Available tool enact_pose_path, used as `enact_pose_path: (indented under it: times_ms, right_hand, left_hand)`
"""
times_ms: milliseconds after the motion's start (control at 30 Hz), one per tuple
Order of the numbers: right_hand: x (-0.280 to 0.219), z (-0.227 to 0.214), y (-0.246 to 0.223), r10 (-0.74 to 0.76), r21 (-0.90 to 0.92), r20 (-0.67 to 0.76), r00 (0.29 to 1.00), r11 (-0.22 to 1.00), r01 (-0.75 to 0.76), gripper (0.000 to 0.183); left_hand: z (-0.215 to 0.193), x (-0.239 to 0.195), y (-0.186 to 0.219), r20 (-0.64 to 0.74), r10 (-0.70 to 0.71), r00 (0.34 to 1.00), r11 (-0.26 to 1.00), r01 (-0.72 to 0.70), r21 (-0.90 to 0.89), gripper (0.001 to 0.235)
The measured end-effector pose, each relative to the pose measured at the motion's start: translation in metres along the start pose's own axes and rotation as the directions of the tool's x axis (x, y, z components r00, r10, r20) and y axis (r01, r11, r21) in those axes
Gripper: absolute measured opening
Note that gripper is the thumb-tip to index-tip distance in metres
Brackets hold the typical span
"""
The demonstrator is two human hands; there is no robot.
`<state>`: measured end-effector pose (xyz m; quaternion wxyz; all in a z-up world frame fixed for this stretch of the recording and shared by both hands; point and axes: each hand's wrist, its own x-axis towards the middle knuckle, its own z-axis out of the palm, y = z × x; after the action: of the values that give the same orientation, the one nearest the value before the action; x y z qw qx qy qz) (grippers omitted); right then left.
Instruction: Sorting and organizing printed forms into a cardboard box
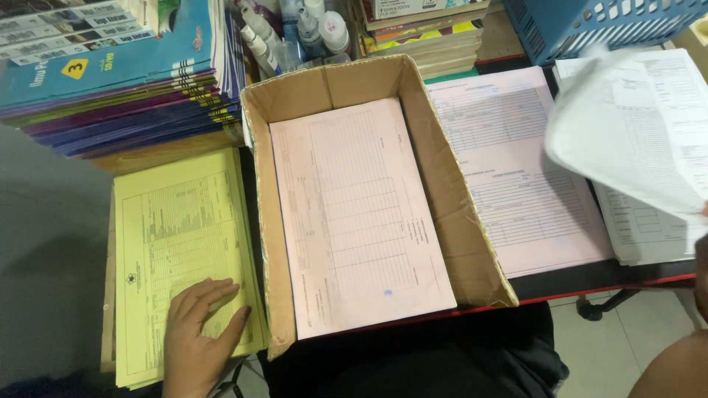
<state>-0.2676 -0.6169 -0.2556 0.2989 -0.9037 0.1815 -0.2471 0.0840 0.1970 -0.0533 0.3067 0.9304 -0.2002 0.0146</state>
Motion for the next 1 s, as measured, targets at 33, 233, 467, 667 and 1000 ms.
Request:
enact_pose_path:
  times_ms: [33, 233, 467, 667, 1000]
  right_hand:
    - [-0.002, 0.010, -0.029, -0.015, 0.002, 0.001, 1.000, 1.000, 0.015, 0.017]
    - [0.031, 0.000, -0.257, -0.169, -0.223, 0.043, 0.985, 0.959, 0.175, 0.020]
    - [0.013, -0.003, -0.174, -0.219, -0.204, -0.002, 0.976, 0.955, 0.214, 0.023]
    - [0.016, -0.002, -0.199, -0.204, -0.264, 0.037, 0.978, 0.942, 0.206, 0.028]
    - [0.032, -0.004, -0.252, 0.054, -0.140, 0.142, 0.988, 0.990, -0.034, 0.023]
  left_hand:
    - [0.001, -0.001, -0.001, -0.012, 0.010, 1.000, 1.000, -0.010, 0.005, 0.033]
    - [0.003, -0.001, -0.001, -0.047, 0.044, 0.998, 0.999, -0.044, 0.003, 0.029]
    - [0.003, -0.001, 0.001, -0.034, -0.004, 0.999, 1.000, 0.003, -0.013, 0.030]
    - [0.004, -0.002, 0.002, -0.034, -0.011, 0.999, 1.000, 0.011, -0.003, 0.029]
    - [0.004, -0.002, 0.002, -0.040, -0.029, 0.999, 1.000, 0.029, -0.006, 0.028]
